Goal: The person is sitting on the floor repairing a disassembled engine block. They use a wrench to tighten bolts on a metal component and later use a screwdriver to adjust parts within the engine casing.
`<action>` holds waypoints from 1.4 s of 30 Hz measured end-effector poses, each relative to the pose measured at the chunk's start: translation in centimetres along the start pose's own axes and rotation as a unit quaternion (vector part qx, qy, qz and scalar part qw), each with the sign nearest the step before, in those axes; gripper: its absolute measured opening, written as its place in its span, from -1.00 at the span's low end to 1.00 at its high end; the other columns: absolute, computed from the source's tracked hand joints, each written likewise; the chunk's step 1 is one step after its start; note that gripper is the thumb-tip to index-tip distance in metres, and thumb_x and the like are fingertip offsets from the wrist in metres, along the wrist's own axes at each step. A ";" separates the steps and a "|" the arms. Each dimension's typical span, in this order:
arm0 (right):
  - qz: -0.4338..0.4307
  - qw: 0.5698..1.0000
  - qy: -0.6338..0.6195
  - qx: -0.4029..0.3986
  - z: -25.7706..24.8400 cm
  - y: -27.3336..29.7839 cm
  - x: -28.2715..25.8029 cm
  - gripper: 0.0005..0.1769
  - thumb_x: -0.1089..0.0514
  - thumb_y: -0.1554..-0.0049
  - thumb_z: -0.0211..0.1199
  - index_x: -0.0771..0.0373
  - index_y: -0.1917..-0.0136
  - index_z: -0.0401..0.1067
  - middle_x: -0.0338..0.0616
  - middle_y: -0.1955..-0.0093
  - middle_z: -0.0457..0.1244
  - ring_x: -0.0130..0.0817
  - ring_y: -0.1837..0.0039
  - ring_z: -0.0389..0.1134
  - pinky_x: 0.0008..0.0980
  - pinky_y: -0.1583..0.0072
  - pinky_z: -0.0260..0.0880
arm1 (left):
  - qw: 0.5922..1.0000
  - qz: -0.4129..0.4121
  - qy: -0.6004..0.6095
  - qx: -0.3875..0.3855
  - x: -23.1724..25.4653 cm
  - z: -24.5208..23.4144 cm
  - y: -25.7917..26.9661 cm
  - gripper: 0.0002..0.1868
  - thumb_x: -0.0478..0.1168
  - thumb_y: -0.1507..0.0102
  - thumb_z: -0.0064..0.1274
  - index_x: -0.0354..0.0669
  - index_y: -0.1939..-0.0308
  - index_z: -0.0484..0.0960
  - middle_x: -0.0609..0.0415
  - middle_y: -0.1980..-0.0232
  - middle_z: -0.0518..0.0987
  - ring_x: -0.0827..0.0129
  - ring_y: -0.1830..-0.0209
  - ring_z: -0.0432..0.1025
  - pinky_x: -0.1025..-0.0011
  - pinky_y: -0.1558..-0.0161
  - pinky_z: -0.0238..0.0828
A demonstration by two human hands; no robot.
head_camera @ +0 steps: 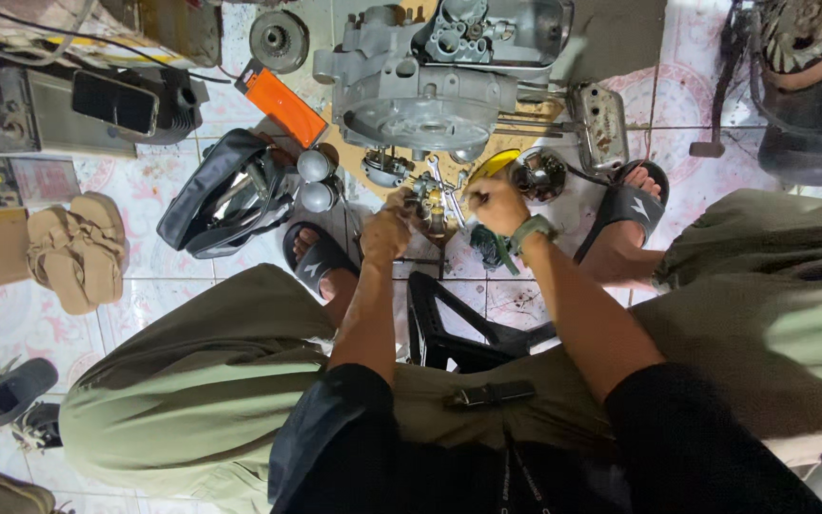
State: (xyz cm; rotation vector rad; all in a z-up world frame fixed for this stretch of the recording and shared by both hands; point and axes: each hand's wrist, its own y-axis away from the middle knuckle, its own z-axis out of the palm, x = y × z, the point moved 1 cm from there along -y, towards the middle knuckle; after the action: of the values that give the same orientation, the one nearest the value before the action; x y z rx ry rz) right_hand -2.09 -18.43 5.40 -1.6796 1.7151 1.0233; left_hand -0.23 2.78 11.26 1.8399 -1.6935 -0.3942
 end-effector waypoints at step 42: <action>-0.044 0.911 0.148 -0.381 -19.8 -1.9 -23.9 -0.24 -0.48 0.26 0.33 -0.04 -0.10 0.46 -0.05 -0.05 0.32 0.01 -0.13 0.33 -0.09 -0.12 0.37 | 0.919 0.347 0.163 -0.093 7.3 -19.6 10.2 -0.83 -0.24 -0.17 -0.01 -0.24 0.21 0.51 -0.23 0.26 0.57 -0.18 0.14 0.45 0.01 0.11 0.37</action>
State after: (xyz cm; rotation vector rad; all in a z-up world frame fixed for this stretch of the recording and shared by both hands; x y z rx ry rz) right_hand 4.63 -20.20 35.70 -2.4752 1.4691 1.5943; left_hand 4.25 0.07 33.90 0.9992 -1.8504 0.0527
